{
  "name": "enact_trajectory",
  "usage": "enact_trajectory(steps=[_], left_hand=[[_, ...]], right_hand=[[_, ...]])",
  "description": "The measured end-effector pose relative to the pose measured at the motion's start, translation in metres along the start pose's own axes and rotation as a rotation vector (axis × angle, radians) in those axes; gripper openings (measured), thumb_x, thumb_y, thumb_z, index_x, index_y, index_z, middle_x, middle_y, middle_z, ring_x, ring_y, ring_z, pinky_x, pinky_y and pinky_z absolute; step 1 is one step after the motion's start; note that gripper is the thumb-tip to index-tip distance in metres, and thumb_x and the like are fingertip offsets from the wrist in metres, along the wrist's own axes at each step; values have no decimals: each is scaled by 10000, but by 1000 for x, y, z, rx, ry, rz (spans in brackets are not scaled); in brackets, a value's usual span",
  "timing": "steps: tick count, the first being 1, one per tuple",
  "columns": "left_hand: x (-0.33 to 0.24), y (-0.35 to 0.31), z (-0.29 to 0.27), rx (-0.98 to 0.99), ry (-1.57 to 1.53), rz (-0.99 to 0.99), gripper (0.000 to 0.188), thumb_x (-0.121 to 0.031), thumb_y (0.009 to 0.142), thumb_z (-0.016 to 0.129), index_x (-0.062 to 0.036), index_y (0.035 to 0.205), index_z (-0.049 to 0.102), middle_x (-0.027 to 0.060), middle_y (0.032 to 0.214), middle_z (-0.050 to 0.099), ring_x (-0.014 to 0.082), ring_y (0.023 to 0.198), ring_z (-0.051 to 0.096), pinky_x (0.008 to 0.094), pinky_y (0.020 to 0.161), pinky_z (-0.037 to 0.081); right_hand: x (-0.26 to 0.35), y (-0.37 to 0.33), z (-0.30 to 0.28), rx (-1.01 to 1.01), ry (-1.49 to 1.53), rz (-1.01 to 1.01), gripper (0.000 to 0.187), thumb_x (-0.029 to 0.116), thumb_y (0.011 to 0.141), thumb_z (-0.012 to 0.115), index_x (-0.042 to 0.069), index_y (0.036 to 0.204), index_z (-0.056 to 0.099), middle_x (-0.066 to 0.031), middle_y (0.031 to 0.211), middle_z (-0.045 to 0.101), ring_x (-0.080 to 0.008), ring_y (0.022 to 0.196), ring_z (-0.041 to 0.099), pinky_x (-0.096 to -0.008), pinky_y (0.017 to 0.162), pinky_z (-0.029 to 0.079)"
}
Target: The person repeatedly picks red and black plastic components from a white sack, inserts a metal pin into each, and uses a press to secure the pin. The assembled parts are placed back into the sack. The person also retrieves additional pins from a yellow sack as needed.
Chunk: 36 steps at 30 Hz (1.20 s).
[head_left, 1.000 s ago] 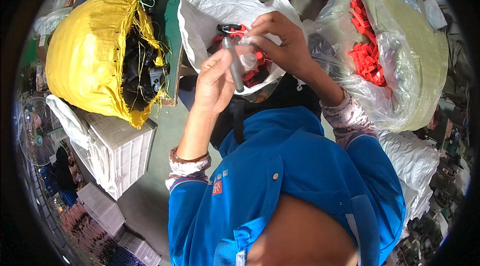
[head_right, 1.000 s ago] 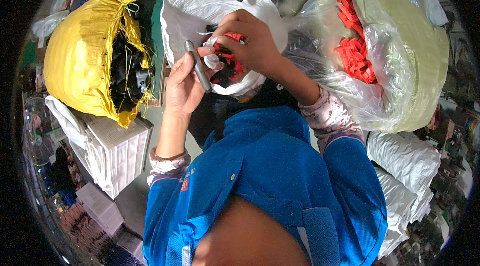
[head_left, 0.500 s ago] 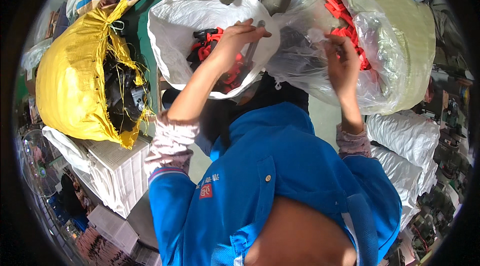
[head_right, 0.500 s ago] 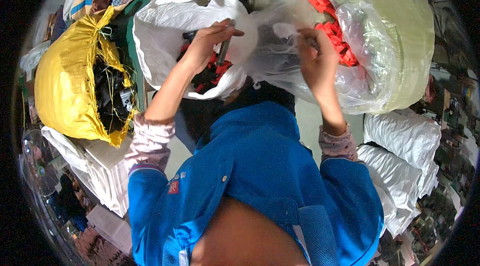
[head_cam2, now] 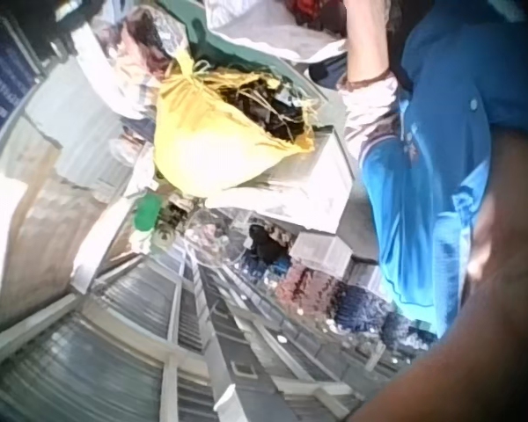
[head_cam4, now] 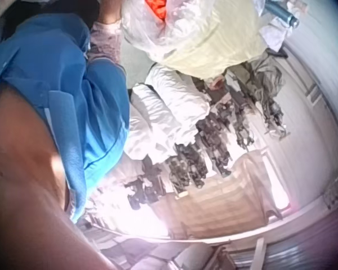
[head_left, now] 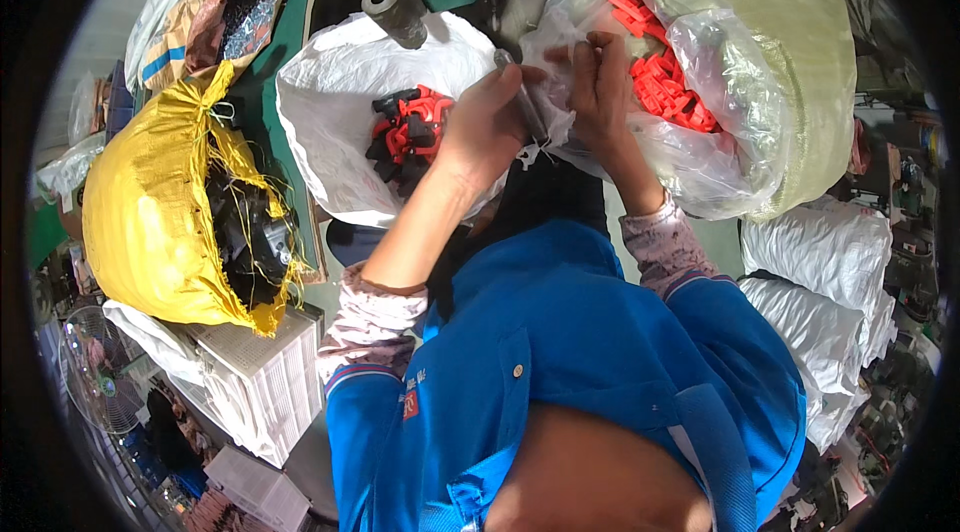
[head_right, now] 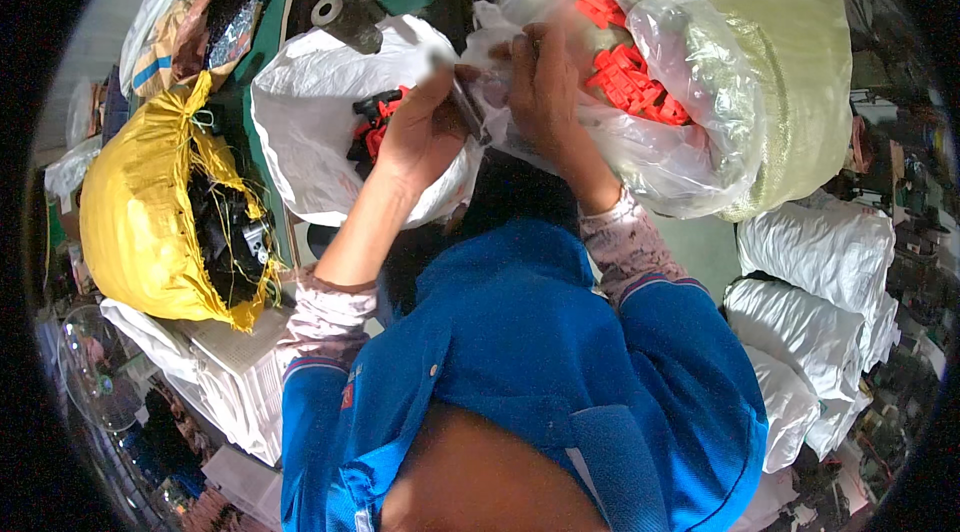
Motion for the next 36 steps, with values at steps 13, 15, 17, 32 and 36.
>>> enact_trajectory(steps=[13,15,17,32,36], left_hand=[[28,1,20,51,-250,58,204,-236,964,477,-54,1012,556,46,1017,575,200,971,545,367,882,426],[23,-16,14,26,-190,80,184,-224,953,493,-57,994,559,36,995,575,196,959,546,368,870,428],[15,-40,15,-56,-154,135,162,-198,937,514,-56,999,560,48,978,574,194,933,546,359,851,428],[-262,-406,-63,-456,226,1174,185,-140,893,587,-45,1052,591,71,921,620,124,795,578,325,806,487],[-222,-391,-105,-365,52,904,281,-174,907,588,-21,1142,572,111,1096,610,140,901,585,246,749,488]], right_hand=[[-24,32,-5,9,-243,-217,133,176,957,473,70,1037,470,-101,596,560,-236,527,577,-372,490,426],[-29,29,3,32,-234,-205,117,157,952,480,70,1031,472,-112,604,561,-265,538,585,-388,495,426],[-35,25,10,49,-257,-208,109,139,946,488,69,1027,473,-125,619,563,-295,555,591,-400,501,425],[-13,-1,53,17,-549,-240,119,184,919,465,67,938,479,-226,740,578,-442,674,563,-529,621,448],[121,-65,119,99,-308,-472,65,29,816,603,29,879,587,-139,792,593,-316,742,593,-381,664,476]])
Point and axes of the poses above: each hand's wrist, its own y-axis towards the middle knuckle, its own z-axis out of the palm, x = y × z, the point moved 6 cm from there along y, towards the middle knuckle
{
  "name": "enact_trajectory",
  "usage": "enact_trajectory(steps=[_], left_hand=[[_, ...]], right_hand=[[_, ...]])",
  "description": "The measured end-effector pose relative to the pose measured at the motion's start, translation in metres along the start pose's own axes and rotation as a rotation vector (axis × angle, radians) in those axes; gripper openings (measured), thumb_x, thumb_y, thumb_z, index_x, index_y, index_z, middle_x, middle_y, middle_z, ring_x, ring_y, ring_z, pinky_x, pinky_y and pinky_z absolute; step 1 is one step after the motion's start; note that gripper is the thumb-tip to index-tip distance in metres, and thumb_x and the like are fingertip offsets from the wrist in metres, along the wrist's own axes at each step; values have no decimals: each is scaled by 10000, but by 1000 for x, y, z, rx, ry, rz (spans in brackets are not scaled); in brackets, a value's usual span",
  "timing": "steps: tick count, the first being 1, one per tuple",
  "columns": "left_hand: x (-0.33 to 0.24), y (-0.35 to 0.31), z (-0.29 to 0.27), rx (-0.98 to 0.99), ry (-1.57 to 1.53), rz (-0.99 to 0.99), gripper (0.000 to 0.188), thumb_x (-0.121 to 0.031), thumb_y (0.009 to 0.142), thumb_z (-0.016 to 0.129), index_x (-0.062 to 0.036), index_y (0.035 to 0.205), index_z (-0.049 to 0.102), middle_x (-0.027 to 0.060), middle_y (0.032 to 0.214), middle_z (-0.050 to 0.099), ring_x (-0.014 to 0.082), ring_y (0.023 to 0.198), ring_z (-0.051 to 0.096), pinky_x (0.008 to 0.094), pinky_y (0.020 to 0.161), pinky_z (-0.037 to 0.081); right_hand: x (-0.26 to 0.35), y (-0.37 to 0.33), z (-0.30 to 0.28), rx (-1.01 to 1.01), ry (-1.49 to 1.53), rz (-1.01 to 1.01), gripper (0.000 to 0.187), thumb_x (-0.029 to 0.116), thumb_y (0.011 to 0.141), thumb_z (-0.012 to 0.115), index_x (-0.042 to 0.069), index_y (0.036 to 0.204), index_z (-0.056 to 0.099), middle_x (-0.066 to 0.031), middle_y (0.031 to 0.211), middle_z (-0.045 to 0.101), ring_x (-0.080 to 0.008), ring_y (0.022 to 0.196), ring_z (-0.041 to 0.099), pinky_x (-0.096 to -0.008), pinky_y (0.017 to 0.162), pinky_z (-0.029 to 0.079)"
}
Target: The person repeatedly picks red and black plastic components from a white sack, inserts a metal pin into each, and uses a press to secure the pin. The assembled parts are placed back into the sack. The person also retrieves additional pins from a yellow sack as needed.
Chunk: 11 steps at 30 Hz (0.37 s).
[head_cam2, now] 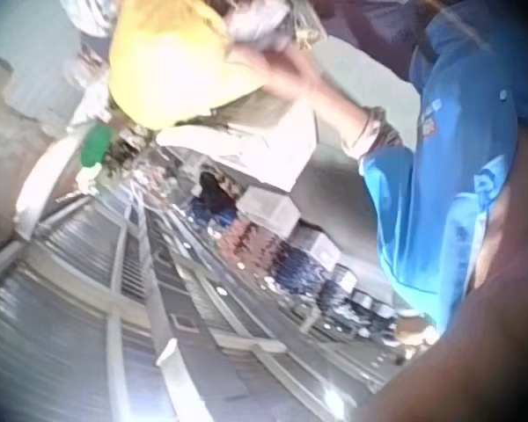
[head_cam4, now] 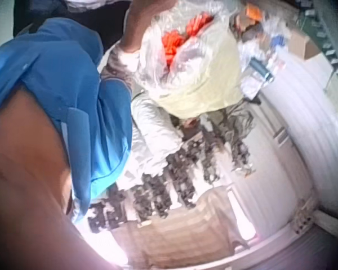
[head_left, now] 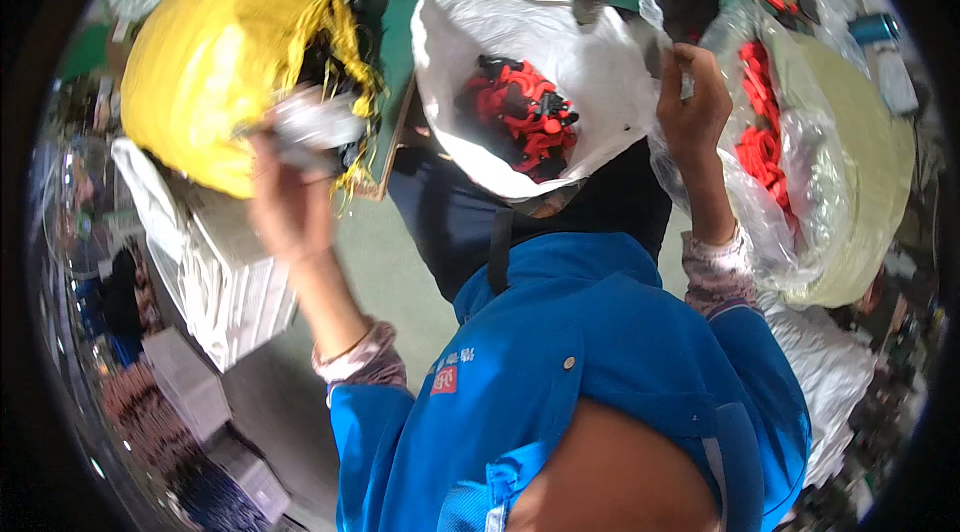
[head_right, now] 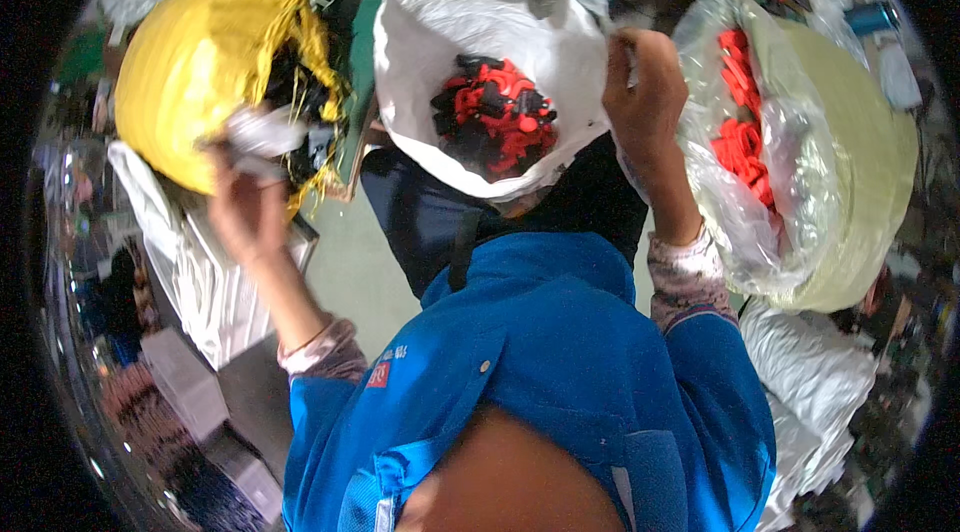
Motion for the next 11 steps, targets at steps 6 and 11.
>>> enact_trajectory(steps=[6,11], left_hand=[[126,-8,34,39,-27,-228,361,-258,947,513,50,1124,575,198,1246,542,279,1141,529,417,980,422],[149,-6,58,71,-168,-277,332,-216,942,539,51,1139,560,171,1183,558,262,1134,516,417,1013,380]], right_hand=[[101,0,53,200,335,-127,140,6,777,676,35,910,645,-114,828,647,-220,739,646,-300,652,502],[113,-12,60,300,226,-285,158,57,734,625,70,891,645,-109,783,590,-299,743,589,-379,606,486]])
Point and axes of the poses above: each hand's wrist, its own y-axis towards the middle knuckle, its own z-axis out of the palm, x = y × z, the point moved 6 cm from there along y, towards the middle knuckle
